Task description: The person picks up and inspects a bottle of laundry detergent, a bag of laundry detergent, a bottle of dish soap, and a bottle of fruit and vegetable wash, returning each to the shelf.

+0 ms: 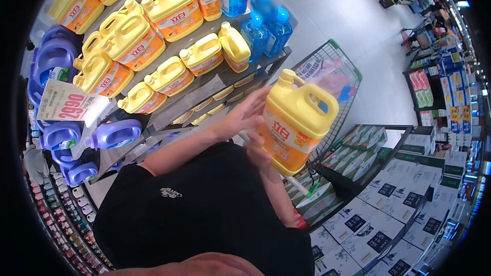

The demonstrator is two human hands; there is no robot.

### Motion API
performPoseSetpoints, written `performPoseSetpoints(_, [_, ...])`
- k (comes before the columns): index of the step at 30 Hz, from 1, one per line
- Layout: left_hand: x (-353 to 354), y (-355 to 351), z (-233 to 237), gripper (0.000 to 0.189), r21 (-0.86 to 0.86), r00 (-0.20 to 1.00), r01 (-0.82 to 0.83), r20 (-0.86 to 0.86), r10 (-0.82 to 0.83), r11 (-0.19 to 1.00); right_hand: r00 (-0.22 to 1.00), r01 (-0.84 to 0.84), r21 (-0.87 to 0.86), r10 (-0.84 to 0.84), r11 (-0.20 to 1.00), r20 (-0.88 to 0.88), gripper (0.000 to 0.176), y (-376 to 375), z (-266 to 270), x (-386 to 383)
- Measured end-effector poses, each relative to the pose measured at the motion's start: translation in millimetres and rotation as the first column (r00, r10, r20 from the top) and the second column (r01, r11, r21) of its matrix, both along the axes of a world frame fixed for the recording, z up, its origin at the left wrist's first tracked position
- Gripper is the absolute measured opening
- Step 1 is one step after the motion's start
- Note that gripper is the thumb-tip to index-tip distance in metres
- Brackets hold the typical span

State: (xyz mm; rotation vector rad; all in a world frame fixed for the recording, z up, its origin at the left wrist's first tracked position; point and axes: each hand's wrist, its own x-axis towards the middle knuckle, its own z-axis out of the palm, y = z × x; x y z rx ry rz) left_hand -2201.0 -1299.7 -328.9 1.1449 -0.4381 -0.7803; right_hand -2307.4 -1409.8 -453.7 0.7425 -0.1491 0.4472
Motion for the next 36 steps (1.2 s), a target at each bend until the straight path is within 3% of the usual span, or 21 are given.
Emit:
performPoseSetpoints(2, [-5,-3,0,0.091,0.022,1.000,-0.009,-0.014,0.010,1.000,0.969,0.108,-0.375,-0.183,0.921,-0.169,0.046,-11,-8,-7])
performPoseSetpoints(4, [-9,-2,1,0.087,0.087,0.995,-0.084,-0.042,0.088,0.993,0.879,0.127,-0.704,-0.408,0.699,-0.246,0.052,-24,-8,-10])
performPoseSetpoints(6, [-8,3,5,0.084,0.083,0.975,-0.179,-0.121,0.188,0.980,0.842,0.132,-0.857,-0.513,0.498,-0.168,0.058,-40,7,-4])
performPoseSetpoints(7, [-5,13,9,0.085,0.044,0.975,-0.134,-0.175,0.140,0.990,0.860,0.165,-0.879,-0.501,0.447,-0.093,0.062,-47,29,3])
performPoseSetpoints(9, [6,36,16,0.087,-0.046,0.961,-0.046,-0.273,0.032,0.998,0.808,0.177,-0.957,-0.589,0.231,0.007,0.061,-56,16,-1])
performPoseSetpoints(11, [12,47,10,0.086,-0.004,0.970,-0.078,-0.231,0.075,0.997,0.809,0.154,-0.984,-0.583,0.085,0.076,0.060,-58,3,-3])
performPoseSetpoints(18, [48,63,16,0.061,0.259,0.959,-0.249,-0.066,0.275,0.933,0.809,0.139,-0.982,-0.557,-0.128,0.187,0.058,-39,18,11])
performPoseSetpoints(21, [61,65,24,0.048,0.291,0.947,-0.298,-0.028,0.319,0.909,0.801,0.145,-0.964,-0.546,-0.224,0.247,0.063,-37,10,12])
performPoseSetpoints(25, [48,69,40,0.034,0.409,0.960,-0.280,0.139,0.243,0.869,0.808,0.192,-0.913,-0.469,-0.361,0.356,0.089,-48,-12,9])
performPoseSetpoints(26, [42,67,44,0.034,0.504,0.953,-0.281,0.244,0.178,0.816,0.828,0.160,-0.923,-0.462,-0.350,0.318,0.103,-51,-17,8])
performPoseSetpoints(27, [35,64,47,0.034,0.590,0.937,-0.292,0.336,0.100,0.753,0.829,0.171,-0.932,-0.464,-0.321,0.312,0.103,-52,-23,7])
performPoseSetpoints(29, [22,56,45,0.035,0.533,0.954,-0.289,0.229,0.194,0.795,0.831,0.192,-0.945,-0.469,-0.265,0.300,0.104,-52,-35,4])
performPoseSetpoints(31, [14,52,36,0.037,0.409,0.956,-0.289,0.079,0.282,0.866,0.851,0.209,-0.953,-0.439,-0.218,0.287,0.098,-51,-39,5])
performPoseSetpoints(32, [14,51,36,0.039,0.424,0.950,-0.313,0.121,0.289,0.850,0.861,0.215,-0.958,-0.426,-0.192,0.278,0.095,-49,-42,4])
performPoseSetpoints(35, [15,52,48,0.028,0.510,0.933,-0.326,0.307,0.186,0.796,0.867,0.209,-0.922,-0.374,-0.325,0.328,0.081,-43,-30,9])
performPoseSetpoints(36, [18,54,46,0.028,0.523,0.908,-0.368,0.380,0.176,0.769,0.870,0.248,-0.926,-0.355,-0.286,0.343,0.062,-40,-13,11])
